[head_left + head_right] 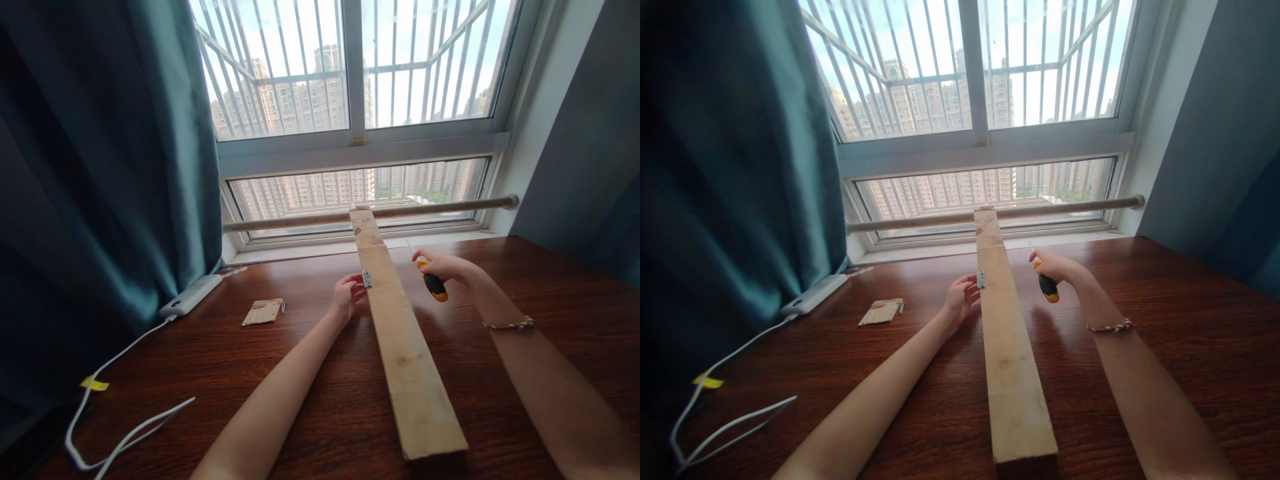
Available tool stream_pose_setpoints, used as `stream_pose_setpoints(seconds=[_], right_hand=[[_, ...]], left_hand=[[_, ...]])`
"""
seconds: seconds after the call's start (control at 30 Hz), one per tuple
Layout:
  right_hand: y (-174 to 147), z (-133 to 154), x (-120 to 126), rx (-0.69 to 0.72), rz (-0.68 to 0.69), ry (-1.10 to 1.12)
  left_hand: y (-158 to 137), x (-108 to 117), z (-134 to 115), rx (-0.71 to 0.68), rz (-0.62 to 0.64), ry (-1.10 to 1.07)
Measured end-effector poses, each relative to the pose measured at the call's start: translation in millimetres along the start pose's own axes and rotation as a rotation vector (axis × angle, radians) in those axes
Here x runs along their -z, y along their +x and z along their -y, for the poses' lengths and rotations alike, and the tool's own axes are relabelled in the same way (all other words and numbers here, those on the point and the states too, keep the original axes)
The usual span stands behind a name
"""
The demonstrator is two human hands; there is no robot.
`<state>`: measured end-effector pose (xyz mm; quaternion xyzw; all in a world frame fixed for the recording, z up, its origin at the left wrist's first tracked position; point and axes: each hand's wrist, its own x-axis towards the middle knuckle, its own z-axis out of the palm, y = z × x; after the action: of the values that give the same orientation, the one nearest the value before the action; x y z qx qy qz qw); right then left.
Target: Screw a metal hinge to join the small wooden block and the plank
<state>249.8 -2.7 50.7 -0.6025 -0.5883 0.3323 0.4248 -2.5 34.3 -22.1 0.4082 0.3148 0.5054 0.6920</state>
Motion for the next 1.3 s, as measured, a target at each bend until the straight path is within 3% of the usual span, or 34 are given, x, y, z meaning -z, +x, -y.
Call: stream_pose_setpoints(seconds=[0.1,0.2,0.33,0.43,0.53,0.63,0.73,0.83,1.0,1.3], right_hand=[[-11,36,13,-0.076,0.098,0.269],[-22,65,12,0.085,0.094,0.598],[-33,81,-10,0.278,0.122,0.803],[-34,82,-31,0.282,0.113,0.863],[-32,82,-49,0.250,0.035,0.805],[-29,80,-61,0.305,-0.168,0.658],[-31,78,-65,0.390,-0.363,0.437],[-35,77,-66,0.427,-0.472,0.158],[-39,78,-66,0.465,-0.529,-0.100],[-40,78,-67,0.479,-0.512,-0.229]], left_hand=[[-2,-4,-1,0.071,0.011,-0.038],[-4,-6,-1,0.171,0.089,-0.043],[-5,-7,-1,0.213,0.213,0.022],[-4,-8,1,0.162,0.229,0.079],[-2,-8,4,0.132,0.211,0.142],[1,-7,6,0.107,0.204,0.191],[2,-6,7,0.076,0.196,0.221],[0,-6,5,0.056,0.175,0.231],[-5,-8,1,0.056,0.173,0.222],[-6,-11,-4,0.037,0.099,0.249]])
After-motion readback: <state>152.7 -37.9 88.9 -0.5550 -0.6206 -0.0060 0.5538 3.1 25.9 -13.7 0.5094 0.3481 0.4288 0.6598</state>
